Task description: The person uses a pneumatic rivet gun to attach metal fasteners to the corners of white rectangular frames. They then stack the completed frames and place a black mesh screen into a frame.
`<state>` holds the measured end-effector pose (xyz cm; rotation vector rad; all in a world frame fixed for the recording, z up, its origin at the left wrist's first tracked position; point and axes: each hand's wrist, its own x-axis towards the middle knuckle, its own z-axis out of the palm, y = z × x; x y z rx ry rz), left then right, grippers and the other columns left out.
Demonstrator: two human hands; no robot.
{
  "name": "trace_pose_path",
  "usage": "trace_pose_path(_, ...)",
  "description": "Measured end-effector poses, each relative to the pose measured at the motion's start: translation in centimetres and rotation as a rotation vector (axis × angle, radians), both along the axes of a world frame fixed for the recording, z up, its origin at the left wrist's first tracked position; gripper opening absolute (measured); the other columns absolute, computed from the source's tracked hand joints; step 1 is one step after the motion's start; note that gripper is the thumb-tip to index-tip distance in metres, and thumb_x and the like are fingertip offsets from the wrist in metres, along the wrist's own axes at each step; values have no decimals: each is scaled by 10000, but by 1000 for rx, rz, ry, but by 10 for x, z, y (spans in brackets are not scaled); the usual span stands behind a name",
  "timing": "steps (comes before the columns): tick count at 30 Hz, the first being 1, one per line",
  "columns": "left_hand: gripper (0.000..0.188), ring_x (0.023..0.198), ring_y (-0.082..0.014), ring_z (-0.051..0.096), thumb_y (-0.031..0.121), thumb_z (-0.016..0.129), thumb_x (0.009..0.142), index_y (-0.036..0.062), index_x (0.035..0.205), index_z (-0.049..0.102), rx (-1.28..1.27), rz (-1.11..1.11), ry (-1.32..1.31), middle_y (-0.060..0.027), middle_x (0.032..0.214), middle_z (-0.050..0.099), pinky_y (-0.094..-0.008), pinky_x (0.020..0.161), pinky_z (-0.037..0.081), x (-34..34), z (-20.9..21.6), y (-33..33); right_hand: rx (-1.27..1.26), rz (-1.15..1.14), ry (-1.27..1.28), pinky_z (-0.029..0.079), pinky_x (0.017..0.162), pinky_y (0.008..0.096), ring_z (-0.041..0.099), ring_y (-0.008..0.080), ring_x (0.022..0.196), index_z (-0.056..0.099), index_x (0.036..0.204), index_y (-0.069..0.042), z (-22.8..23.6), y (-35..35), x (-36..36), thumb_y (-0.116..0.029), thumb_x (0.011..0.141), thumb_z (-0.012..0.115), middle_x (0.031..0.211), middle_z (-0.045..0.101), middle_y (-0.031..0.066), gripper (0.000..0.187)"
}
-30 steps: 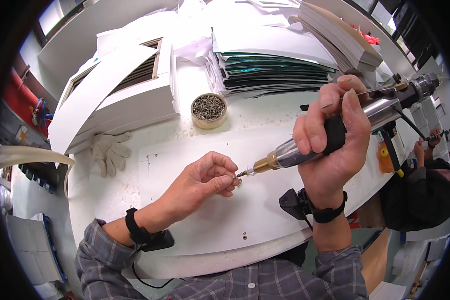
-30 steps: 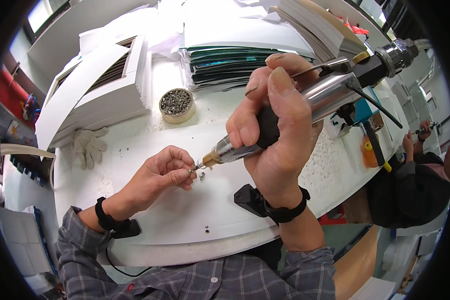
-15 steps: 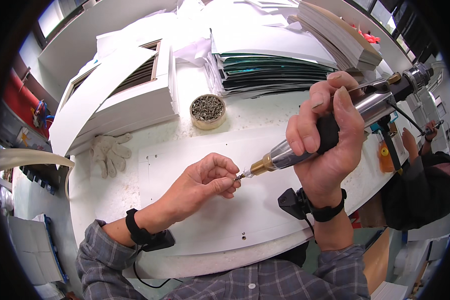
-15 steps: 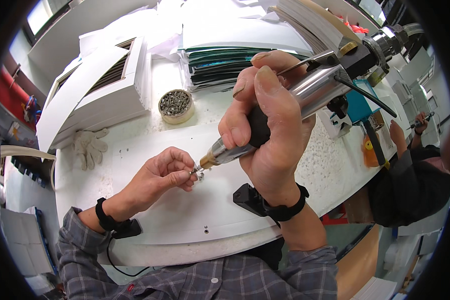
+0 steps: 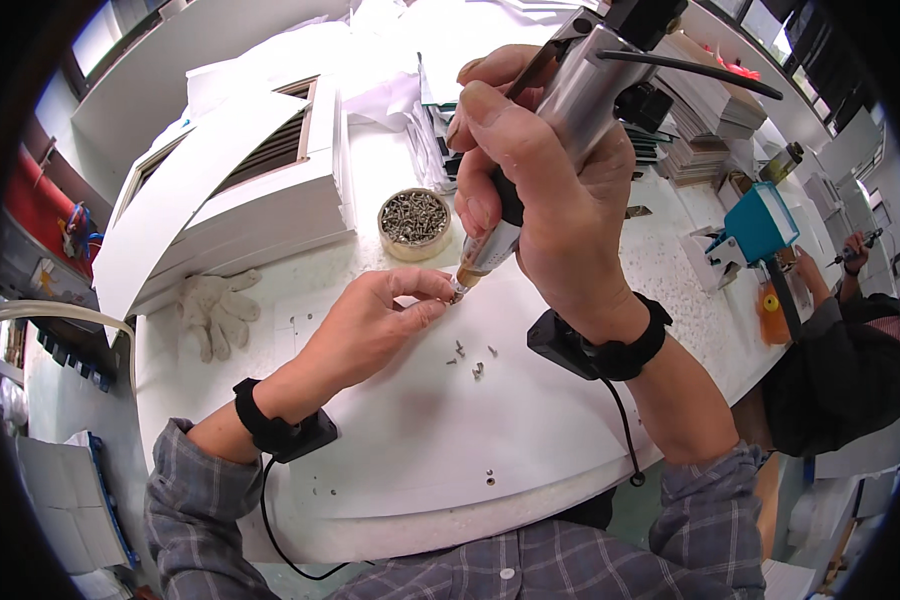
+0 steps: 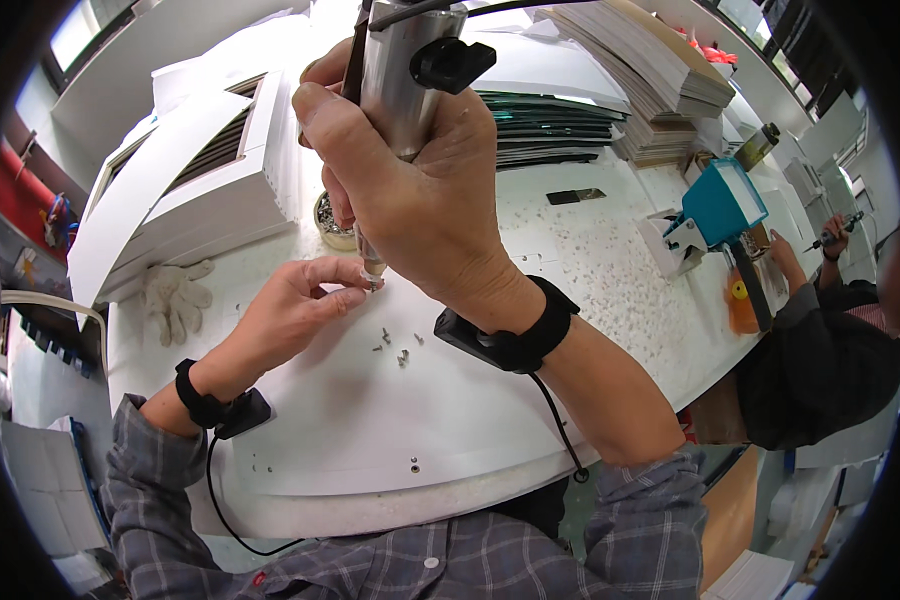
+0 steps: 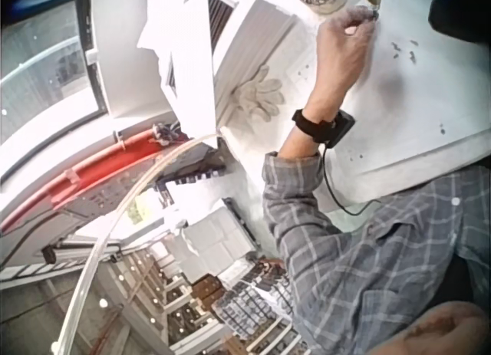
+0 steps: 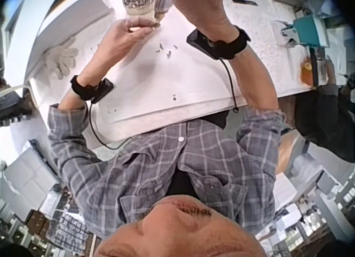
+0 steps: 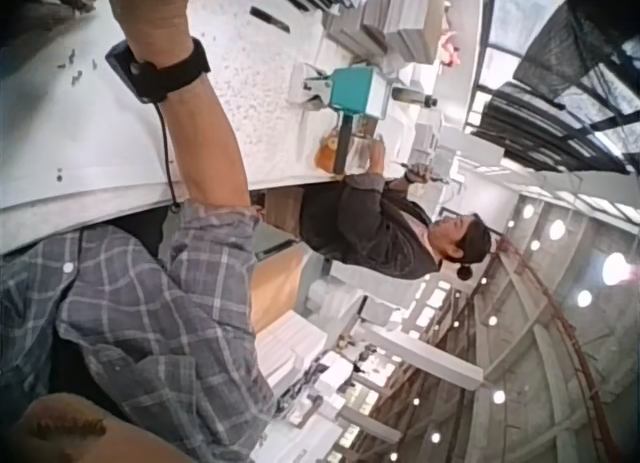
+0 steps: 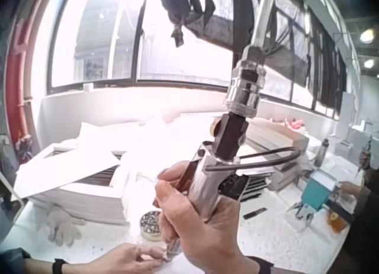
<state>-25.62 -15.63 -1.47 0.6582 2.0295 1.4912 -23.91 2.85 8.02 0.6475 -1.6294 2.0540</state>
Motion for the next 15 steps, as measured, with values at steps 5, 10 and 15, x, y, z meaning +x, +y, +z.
trace_pose_path(5,184,1103,-260,609,43,571,978,0,1102,699,3,22,392,-97,1199,668,-372,938,497,-7,-14,7,51,-15,-33,435,473,240,560,72,515,639,1082,20,-19,-3,-13,-153,968,663,782,634,73,209)
trace_pose_path(10,200,1107,-338,588,7,550,953,-6,1067,714,-79,-38,522,-127,1186,662,-414,989,470,-13,-15,10,27,-64,-32,417,472,211,536,27,531,668,971,-25,-30,-8,-19,-127,935,692,639,589,-26,111)
trace_pose_path(15,204,1142,-323,562,-4,556,942,-1,1078,708,-72,-41,546,-116,1237,636,-407,1008,455,-15,-23,7,43,-48,-80,422,490,215,535,30,544,667,965,-26,-31,-8,-19,-137,929,697,644,588,-28,120)
